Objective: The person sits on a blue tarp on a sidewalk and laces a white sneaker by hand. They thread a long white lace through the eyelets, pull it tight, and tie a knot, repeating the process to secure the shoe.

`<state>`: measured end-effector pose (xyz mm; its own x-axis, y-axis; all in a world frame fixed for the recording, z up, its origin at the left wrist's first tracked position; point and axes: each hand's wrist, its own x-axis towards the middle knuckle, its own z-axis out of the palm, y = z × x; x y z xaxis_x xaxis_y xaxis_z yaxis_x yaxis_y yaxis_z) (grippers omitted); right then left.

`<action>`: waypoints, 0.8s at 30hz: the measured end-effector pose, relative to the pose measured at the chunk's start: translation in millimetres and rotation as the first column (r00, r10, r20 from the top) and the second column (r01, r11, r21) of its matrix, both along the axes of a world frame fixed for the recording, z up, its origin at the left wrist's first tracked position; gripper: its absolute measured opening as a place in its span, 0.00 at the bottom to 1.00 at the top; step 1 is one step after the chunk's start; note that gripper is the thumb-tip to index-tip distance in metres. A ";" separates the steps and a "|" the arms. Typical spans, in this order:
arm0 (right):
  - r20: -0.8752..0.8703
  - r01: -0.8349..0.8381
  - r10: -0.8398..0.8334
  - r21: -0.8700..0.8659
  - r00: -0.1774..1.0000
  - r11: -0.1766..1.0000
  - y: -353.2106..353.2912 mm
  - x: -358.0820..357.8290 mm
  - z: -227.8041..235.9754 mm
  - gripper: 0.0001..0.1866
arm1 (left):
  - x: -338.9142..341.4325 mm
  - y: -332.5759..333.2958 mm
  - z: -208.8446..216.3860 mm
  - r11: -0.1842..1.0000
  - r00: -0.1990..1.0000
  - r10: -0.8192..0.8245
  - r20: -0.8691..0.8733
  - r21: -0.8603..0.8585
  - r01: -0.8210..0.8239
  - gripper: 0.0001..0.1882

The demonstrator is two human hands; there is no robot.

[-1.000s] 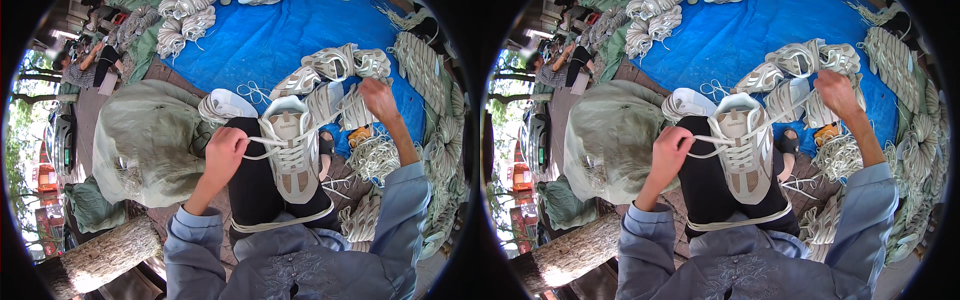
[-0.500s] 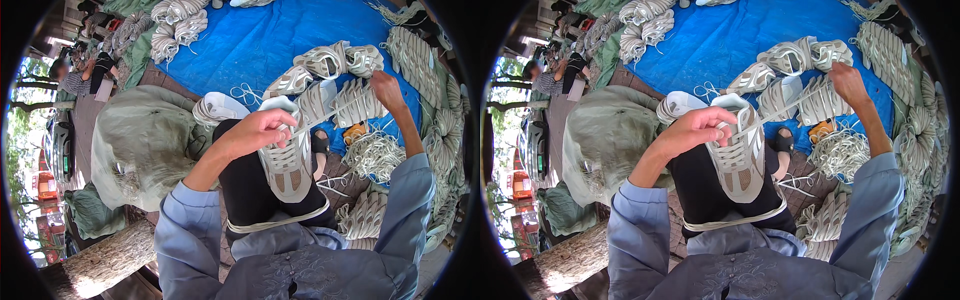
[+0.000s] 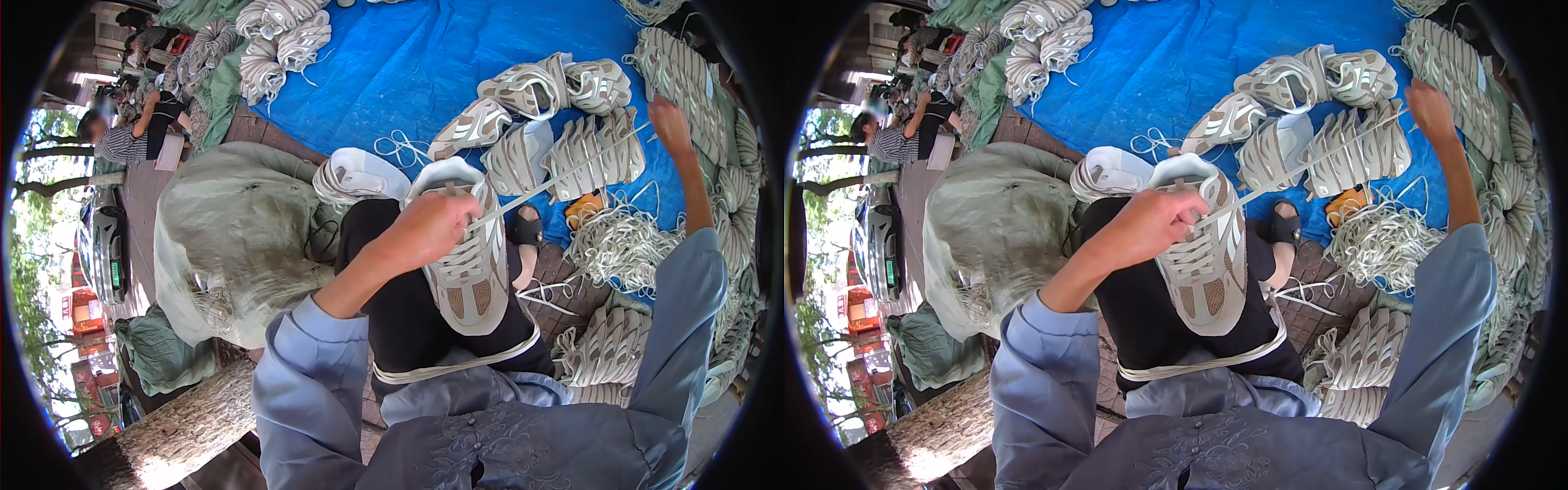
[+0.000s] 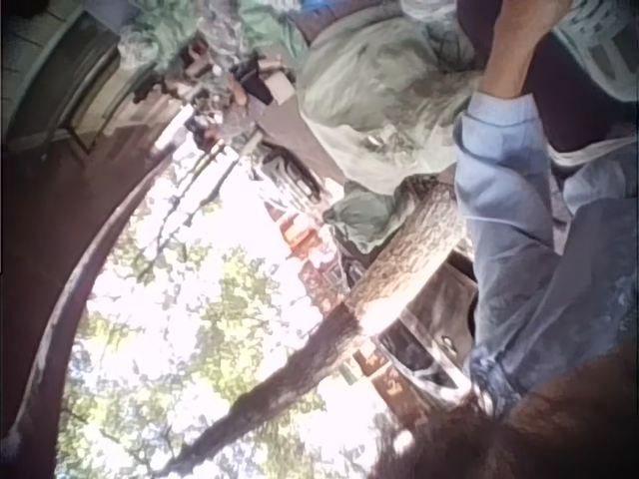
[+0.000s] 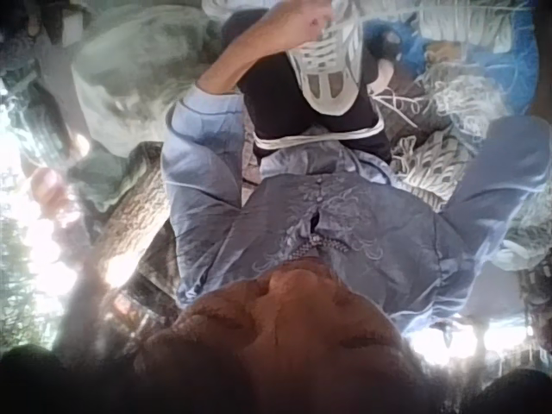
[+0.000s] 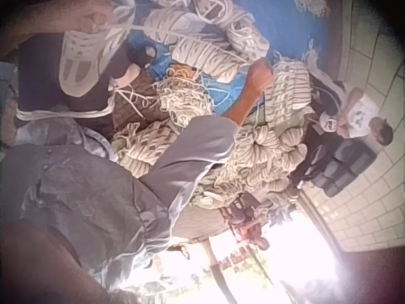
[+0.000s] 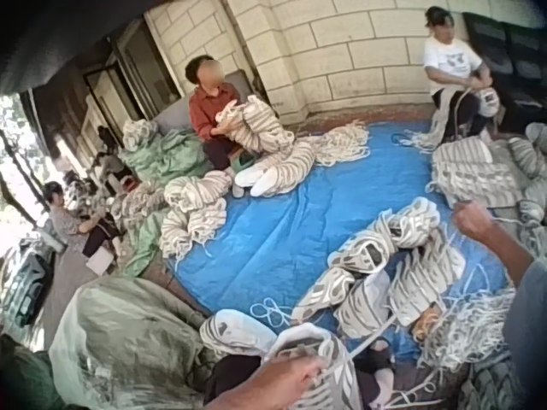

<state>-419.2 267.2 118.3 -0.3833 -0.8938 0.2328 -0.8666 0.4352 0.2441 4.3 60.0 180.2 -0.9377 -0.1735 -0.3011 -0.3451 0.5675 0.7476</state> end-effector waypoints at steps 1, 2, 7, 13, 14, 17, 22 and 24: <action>-0.005 0.002 -0.002 -0.008 1.000 1.000 -0.9 -2.2 1.5 0.07 | 1.3 2.1 -5.6 0.996 0.994 -0.030 -0.105 -0.082 0.021 0.13; -0.014 0.013 -0.013 -0.005 1.000 1.000 -0.7 -3.9 4.6 0.07 | -0.7 3.8 -2.4 0.999 0.993 0.006 -0.115 -0.047 -0.012 0.11; -0.083 -0.035 0.030 -0.057 0.996 0.998 15.3 -34.6 -0.3 0.07 | 22.4 -14.5 0.5 0.768 0.935 -0.217 -0.282 -0.641 -0.014 0.11; -0.106 0.142 -0.137 0.041 0.985 0.989 34.3 -44.9 -15.3 0.09 | 38.8 -13.0 -0.2 0.711 0.945 -0.289 -0.152 -0.695 0.106 0.10; -0.111 0.101 -0.107 -0.057 0.988 0.993 24.1 -37.4 -19.0 0.10 | 38.4 -11.4 -0.6 0.682 0.946 -0.309 -0.099 -0.716 0.147 0.09; -0.085 0.366 -0.358 0.104 0.930 0.925 20.6 -22.7 -0.7 0.09 | 34.6 -7.3 4.4 0.525 0.918 -0.395 0.038 -0.811 0.259 0.07; 0.970 0.682 -0.069 -0.114 0.234 0.722 73.7 -45.2 -9.7 0.13 | 50.4 -0.8 18.1 0.213 0.829 -0.559 -0.035 -0.972 0.102 0.07; 0.954 0.750 0.299 -0.175 -0.032 0.638 82.3 -35.7 -20.6 0.15 | 66.9 7.6 14.6 0.227 0.940 -0.340 -0.012 -0.972 0.069 0.07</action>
